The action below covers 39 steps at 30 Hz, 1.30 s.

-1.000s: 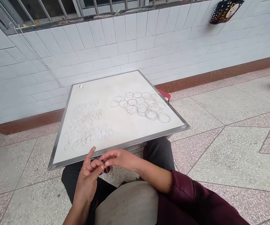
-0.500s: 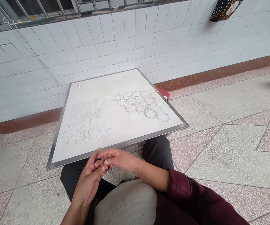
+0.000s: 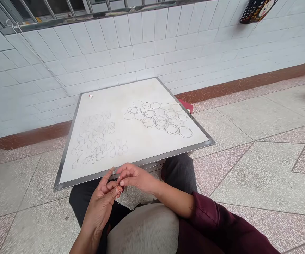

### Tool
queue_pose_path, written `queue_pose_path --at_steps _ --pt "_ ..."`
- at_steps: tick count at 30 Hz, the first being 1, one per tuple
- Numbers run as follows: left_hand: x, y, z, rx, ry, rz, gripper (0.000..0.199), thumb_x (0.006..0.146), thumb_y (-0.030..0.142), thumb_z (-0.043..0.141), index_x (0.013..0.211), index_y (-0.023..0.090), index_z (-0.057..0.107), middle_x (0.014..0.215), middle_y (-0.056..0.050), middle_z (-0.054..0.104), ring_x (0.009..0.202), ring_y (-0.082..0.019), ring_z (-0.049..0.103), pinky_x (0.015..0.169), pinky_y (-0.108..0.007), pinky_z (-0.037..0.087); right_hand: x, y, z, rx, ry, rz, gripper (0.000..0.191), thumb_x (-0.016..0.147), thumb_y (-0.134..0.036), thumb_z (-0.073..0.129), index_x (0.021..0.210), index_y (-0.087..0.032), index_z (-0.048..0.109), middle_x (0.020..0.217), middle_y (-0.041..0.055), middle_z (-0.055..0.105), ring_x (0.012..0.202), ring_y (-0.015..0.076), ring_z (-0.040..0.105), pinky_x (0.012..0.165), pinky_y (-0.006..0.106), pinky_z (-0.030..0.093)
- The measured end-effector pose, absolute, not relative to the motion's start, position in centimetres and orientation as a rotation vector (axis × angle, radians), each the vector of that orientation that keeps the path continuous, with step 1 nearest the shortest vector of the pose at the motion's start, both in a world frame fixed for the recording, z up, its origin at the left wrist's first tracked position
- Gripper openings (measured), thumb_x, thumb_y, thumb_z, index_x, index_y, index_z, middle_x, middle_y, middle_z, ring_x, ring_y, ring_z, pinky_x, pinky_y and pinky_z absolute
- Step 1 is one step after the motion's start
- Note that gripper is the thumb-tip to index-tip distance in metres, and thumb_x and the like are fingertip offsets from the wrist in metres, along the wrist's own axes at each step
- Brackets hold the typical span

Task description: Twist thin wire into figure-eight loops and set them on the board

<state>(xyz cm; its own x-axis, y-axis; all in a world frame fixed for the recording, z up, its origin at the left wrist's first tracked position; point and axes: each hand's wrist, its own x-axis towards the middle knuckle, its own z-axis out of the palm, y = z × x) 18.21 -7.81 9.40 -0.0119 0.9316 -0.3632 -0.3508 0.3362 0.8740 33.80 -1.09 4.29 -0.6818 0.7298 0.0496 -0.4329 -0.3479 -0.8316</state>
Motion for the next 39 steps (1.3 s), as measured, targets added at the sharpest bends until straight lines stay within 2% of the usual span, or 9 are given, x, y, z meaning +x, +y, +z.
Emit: queue_pose_path --at_steps 7,15,21,25,32,35,39 --pt "18.4 -7.9 9.3 0.569 1.094 1.151 0.073 0.071 0.026 0.082 0.138 0.024 0.053 0.069 0.003 0.060 0.064 -0.010 0.051 0.065 -0.024 0.040 33.6 -1.3 4.4 -0.428 -1.242 1.929 0.029 0.083 -0.030 0.074 0.104 -0.019 0.058 0.086 -0.0012 0.065 0.071 0.0105 0.063 0.071 0.029 0.052" --pt "18.5 -7.9 9.2 0.532 1.050 1.157 0.070 0.072 0.023 0.081 0.137 0.022 0.054 0.073 0.002 0.060 0.065 -0.009 0.051 0.066 -0.022 0.041 33.5 -2.0 5.0 -0.495 -1.413 1.753 0.027 0.091 -0.035 0.063 0.110 -0.021 0.050 0.092 0.0006 0.056 0.075 0.0112 0.057 0.072 0.030 0.050" --pt "18.9 -7.8 8.8 0.672 1.200 1.271 0.075 0.077 0.029 0.077 0.144 0.023 0.041 0.067 0.007 0.056 0.064 -0.009 0.050 0.073 -0.025 0.043 32.7 -2.9 4.9 -0.716 -1.597 1.435 0.016 0.097 -0.032 0.049 0.109 -0.022 0.046 0.091 0.0017 0.052 0.077 0.0135 0.052 0.071 0.031 0.047" --pt "19.2 -7.9 8.5 0.847 1.306 1.310 0.076 0.082 0.034 0.071 0.147 0.027 0.032 0.074 0.005 0.060 0.068 -0.013 0.055 0.074 -0.030 0.047 32.0 -3.2 4.9 -0.833 -1.598 1.349 0.017 0.096 -0.027 0.046 0.112 -0.022 0.044 0.090 0.0018 0.052 0.077 0.0145 0.050 0.071 0.031 0.045" --pt "19.4 -7.7 8.1 0.935 1.407 1.338 0.074 0.084 0.034 0.069 0.148 0.029 0.032 0.074 0.005 0.060 0.068 -0.014 0.055 0.073 -0.030 0.049 31.2 -3.1 4.5 -0.900 -1.474 1.404 0.016 0.094 -0.029 0.049 0.108 -0.021 0.046 0.090 0.0021 0.052 0.080 0.0153 0.051 0.073 0.031 0.043" --pt "19.1 -7.5 7.9 0.848 1.324 1.373 0.072 0.083 0.030 0.070 0.146 0.029 0.035 0.071 0.007 0.060 0.064 -0.011 0.052 0.071 -0.027 0.047 31.2 -2.8 4.4 -0.865 -1.405 1.499 0.018 0.094 -0.035 0.053 0.104 -0.021 0.049 0.087 0.0007 0.052 0.077 0.0144 0.050 0.071 0.030 0.043" --pt "18.9 -7.3 8.2 0.684 1.224 1.398 0.079 0.078 0.025 0.076 0.146 0.025 0.037 0.069 0.007 0.060 0.061 -0.008 0.050 0.068 -0.023 0.043 31.9 -2.1 4.2 -0.706 -1.286 1.747 0.029 0.090 -0.046 0.061 0.101 -0.020 0.056 0.086 0.0001 0.055 0.078 0.0132 0.051 0.076 0.031 0.044"
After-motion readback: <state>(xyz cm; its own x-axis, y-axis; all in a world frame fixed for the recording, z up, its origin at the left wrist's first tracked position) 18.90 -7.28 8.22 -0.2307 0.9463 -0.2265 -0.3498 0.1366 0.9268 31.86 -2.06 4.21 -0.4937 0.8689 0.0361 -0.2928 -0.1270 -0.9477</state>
